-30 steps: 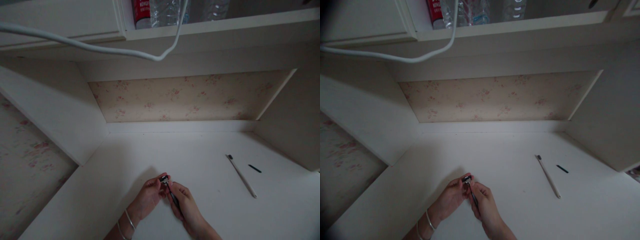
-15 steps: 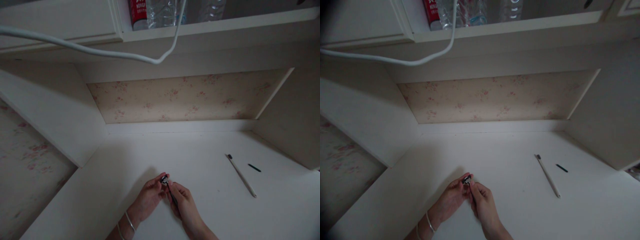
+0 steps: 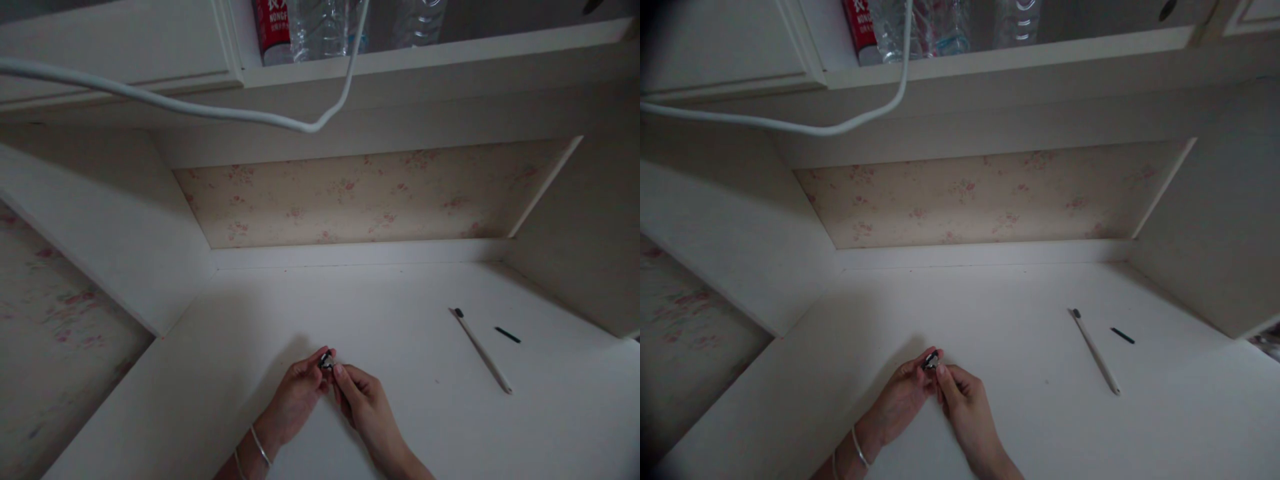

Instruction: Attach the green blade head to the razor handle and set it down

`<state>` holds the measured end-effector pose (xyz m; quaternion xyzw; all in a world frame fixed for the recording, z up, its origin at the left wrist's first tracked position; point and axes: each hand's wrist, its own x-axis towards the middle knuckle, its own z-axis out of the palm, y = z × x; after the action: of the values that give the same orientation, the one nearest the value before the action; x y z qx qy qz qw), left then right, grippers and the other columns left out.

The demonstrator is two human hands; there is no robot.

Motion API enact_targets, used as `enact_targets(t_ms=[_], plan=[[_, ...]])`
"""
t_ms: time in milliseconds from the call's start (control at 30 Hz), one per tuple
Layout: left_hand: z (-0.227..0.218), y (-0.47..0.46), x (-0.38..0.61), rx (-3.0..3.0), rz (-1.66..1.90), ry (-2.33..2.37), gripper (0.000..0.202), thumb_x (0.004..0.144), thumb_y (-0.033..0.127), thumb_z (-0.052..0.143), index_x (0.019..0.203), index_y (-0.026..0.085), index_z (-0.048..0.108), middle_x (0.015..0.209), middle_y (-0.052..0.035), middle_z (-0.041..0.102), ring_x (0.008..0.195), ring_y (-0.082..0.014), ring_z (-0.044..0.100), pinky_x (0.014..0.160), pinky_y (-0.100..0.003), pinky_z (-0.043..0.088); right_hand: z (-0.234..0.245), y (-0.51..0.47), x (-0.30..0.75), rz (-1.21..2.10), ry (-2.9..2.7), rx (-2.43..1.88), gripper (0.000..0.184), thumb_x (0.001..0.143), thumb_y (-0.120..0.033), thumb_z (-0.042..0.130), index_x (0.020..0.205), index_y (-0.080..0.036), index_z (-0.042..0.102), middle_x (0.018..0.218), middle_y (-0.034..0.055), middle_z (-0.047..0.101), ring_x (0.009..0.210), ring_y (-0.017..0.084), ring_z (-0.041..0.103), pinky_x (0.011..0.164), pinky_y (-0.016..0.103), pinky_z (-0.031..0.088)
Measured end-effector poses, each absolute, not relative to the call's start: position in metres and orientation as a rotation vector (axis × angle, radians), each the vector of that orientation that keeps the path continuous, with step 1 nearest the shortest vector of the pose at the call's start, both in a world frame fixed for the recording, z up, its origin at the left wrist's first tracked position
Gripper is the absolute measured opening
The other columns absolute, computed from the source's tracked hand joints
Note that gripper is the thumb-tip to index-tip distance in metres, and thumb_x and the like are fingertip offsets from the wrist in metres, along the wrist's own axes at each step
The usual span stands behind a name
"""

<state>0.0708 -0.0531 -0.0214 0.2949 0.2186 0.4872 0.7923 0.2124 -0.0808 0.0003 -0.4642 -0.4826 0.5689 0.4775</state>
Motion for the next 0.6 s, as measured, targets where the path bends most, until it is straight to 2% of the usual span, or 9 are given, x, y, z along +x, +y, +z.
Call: enact_targets(t_ms=[267,600], plan=[[-0.024,-0.0533,0.0698,0.681,1.075,0.48,0.039,0.071,0.033,0.079,0.107,0.021,0.071,0.115,-0.0081,0.068,0.081,-0.0165,0.056,0.073,-0.029,0.04,0.0063,-0.0828,0.2158,1.355,-1.286,-1.133,0.044,0.09,-0.053,0.048,0.07,-0.015,0.057,0.056,-0.0035,0.036,0.049,0.008,0.028,0.044,0.022,0.02],[-0.0208,-0.0534,0.0717,0.762,1.1,0.529,0.043,0.068,0.037,0.08,0.106,0.021,0.072,0.093,-0.0067,0.071,0.074,-0.0146,0.051,0.07,-0.029,0.037,0.004,-0.0839,0.2163,1.192,-1.394,-1.125,0.04,0.092,-0.047,0.049,0.071,-0.016,0.061,0.061,-0.0011,0.046,0.054,0.01,0.037,0.05,0.022,0.028]])
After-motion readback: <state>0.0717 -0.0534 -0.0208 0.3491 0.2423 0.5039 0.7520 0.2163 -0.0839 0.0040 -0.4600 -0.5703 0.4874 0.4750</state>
